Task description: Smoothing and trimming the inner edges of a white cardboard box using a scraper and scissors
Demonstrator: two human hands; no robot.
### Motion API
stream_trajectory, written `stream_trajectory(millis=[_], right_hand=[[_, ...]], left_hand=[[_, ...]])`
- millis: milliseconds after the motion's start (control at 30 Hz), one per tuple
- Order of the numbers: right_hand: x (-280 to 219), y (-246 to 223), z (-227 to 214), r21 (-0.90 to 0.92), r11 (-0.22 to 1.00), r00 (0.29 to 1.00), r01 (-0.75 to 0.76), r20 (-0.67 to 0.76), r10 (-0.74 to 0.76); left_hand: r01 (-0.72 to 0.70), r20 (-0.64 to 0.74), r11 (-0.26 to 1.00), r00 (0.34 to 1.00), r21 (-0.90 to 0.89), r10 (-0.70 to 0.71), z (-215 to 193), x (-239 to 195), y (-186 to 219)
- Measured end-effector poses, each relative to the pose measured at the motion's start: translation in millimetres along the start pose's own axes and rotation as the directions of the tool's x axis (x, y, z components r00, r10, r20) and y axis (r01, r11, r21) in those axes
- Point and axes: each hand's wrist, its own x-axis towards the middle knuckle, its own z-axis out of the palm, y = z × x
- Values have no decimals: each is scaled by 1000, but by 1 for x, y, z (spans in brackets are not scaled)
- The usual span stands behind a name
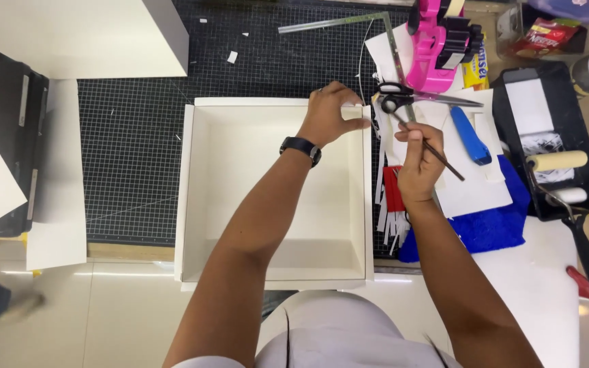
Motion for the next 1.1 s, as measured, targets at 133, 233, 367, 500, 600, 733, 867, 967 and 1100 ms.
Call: stream_trajectory(millis=[133,233,367,500,600,733,867,967,1100], right_hand=[[-20,-42,11,95,980,984,-177,-4,178],[-41,-61,15,204,915,937,-349,46,348],[-51,-64,17,121,938,944,-325,102,314],[-50,-71,22,66,920,923,-385,36,384],[-50,-71,23,66,921,923,-384,25,383],[-54,-65,21,83,935,938,-346,38,344],[-54,-63,20,91,936,940,-341,39,339],[-55,-62,21,85,940,944,-331,28,330],[-56,-63,20,46,951,952,-304,40,303]], left_hand=[[-253,-80,962,962,98,261,11,-9,-34],[-434,-17,835,884,337,467,14,-14,-50],[-475,85,833,878,283,472,4,-1,-46],[-31,263,982,962,-186,80,-21,27,-10],[231,542,969,827,-92,-146,-29,57,8],[159,602,981,774,110,-193,-17,88,7],[-70,641,980,765,188,-68,-10,90,13],[-250,537,949,836,192,112,0,64,13],[-372,282,893,912,254,299,17,35,-5]])
